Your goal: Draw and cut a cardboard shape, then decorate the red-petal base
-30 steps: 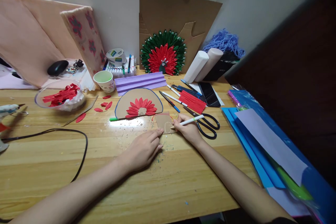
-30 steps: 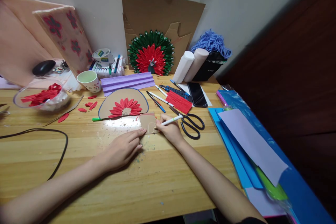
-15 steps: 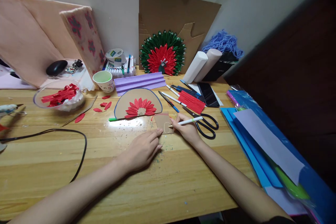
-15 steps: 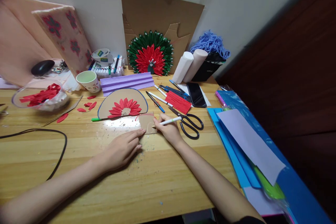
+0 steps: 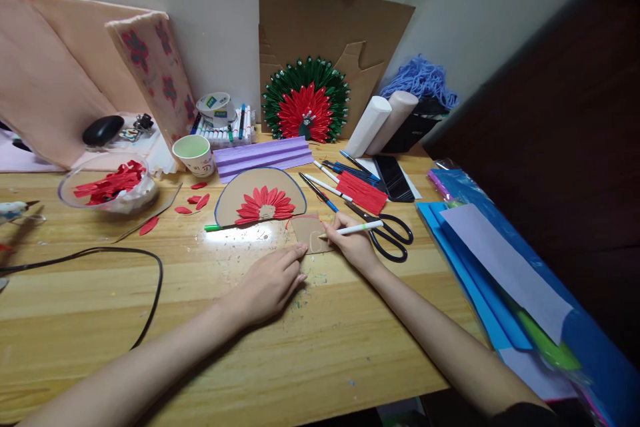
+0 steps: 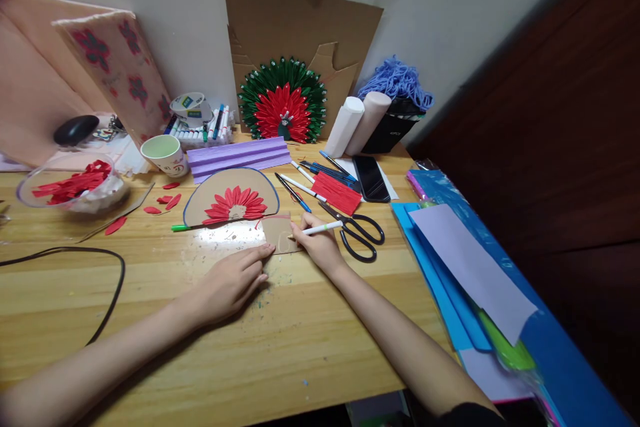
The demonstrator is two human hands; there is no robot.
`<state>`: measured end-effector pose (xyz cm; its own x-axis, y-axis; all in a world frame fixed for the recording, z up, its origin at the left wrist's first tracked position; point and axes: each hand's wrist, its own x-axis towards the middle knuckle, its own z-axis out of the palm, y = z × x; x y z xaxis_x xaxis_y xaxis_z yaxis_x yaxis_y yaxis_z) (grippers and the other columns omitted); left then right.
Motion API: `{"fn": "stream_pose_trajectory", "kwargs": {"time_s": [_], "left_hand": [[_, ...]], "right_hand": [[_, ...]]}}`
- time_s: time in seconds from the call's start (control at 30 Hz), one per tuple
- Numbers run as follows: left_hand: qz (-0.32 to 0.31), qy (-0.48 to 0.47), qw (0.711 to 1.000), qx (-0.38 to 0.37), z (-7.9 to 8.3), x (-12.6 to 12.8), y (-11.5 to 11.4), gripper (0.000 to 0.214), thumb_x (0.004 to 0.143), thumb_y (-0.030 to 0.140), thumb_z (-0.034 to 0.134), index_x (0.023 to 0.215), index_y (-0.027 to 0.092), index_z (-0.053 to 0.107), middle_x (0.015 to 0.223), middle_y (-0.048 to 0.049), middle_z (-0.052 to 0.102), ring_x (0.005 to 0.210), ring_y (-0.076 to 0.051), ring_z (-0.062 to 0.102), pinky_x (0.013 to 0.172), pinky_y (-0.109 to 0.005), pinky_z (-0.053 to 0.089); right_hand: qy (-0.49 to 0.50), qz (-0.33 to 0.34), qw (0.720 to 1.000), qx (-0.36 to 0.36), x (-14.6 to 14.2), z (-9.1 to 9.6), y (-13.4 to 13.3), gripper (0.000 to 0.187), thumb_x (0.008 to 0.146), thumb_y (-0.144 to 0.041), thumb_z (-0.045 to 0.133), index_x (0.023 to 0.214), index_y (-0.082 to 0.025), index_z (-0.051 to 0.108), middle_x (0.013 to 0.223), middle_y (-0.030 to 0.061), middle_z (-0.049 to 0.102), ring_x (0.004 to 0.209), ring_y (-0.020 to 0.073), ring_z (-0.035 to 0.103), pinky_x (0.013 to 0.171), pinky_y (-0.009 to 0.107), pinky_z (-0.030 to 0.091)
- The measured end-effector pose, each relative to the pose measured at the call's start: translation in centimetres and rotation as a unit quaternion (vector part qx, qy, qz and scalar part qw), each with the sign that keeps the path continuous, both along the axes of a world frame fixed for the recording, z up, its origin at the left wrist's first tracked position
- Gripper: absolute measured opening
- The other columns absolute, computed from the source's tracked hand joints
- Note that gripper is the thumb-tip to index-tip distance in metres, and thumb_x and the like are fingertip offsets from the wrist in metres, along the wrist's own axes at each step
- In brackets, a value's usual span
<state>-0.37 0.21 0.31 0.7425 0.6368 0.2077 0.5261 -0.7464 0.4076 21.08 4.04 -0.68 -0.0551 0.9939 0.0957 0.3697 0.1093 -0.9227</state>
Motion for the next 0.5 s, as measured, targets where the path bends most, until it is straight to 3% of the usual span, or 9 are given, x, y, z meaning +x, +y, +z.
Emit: {"fn": "stream_pose_trajectory", "kwargs": {"time_s": [0.5], "left_hand": [[-0.004, 0.006, 1.0, -0.003, 0.0, 0.12, -0.05, 0.032, 0.094, 0.025, 0.035, 0.114, 0.01, 0.055, 0.129, -0.0155, 0.055, 0.12, -0.024, 0.051, 0.1, -0.042, 0.046]], "right_hand": [[-0.039, -0.003, 0.999, 0.035, 0.21, -0.15, 0.14, 0.035, 0.083, -0.03, 0.054, 0.053, -0.021, 0.038, 0.049, -0.0048, 0.041, 0.048, 0.0116, 0.04, 0.051, 0.026, 0.031]]}}
